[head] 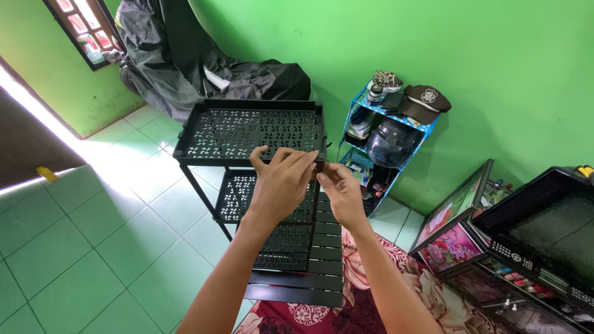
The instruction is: The person assembles a black plastic stand by inserting four vertical poles into a perforated tray and securing them with small fasteners. They then place a second tray on top and handle a blue tray containing cylindrical objects.
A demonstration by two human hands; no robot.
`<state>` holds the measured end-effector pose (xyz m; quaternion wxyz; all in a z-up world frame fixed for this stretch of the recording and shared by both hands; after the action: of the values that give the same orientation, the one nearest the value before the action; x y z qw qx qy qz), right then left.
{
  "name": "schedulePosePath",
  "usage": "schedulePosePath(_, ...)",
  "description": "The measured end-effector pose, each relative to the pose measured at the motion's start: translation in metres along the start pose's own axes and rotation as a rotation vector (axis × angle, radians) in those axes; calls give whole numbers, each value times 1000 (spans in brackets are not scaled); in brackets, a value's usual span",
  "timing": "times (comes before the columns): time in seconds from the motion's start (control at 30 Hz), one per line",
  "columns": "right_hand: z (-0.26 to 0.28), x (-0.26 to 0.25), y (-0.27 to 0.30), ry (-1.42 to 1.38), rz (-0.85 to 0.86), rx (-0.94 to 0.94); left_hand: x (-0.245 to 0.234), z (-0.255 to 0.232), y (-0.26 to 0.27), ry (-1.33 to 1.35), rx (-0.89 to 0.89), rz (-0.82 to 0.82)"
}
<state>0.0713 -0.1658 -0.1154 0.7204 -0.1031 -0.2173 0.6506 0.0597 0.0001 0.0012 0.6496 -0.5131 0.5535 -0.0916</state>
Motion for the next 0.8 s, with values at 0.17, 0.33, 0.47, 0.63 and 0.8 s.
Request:
schedulePosePath(0.17, 10, 4, 0, -11, 42, -36, 0, 1, -2, 13, -33, 16)
schedulePosePath(0.33, 14, 6, 1, 11, 54, -58, 0, 1, -2, 26, -40, 47)
schedulePosePath(0.47, 18, 4, 2, 219, 48, -120, 1, 1, -2, 2, -56, 75)
schedulePosePath(0.63, 14, 5, 0, 69, 20, -58, 0, -1, -6, -35, -49, 87)
schedulePosePath(0.8, 22, 5, 5, 125, -65, -28, -13, -7, -4, -22, 12, -9)
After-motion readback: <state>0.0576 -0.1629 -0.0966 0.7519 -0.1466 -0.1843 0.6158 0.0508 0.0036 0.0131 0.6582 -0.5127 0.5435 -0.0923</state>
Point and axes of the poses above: each hand's wrist, its own y-axis away from the middle knuckle, its own x-axis out of the palm, z = x × y, the point moved 5 cm from there along -y, towards the middle knuckle, and after that the axes turned 1 degree about z, right-handed, at the moved point
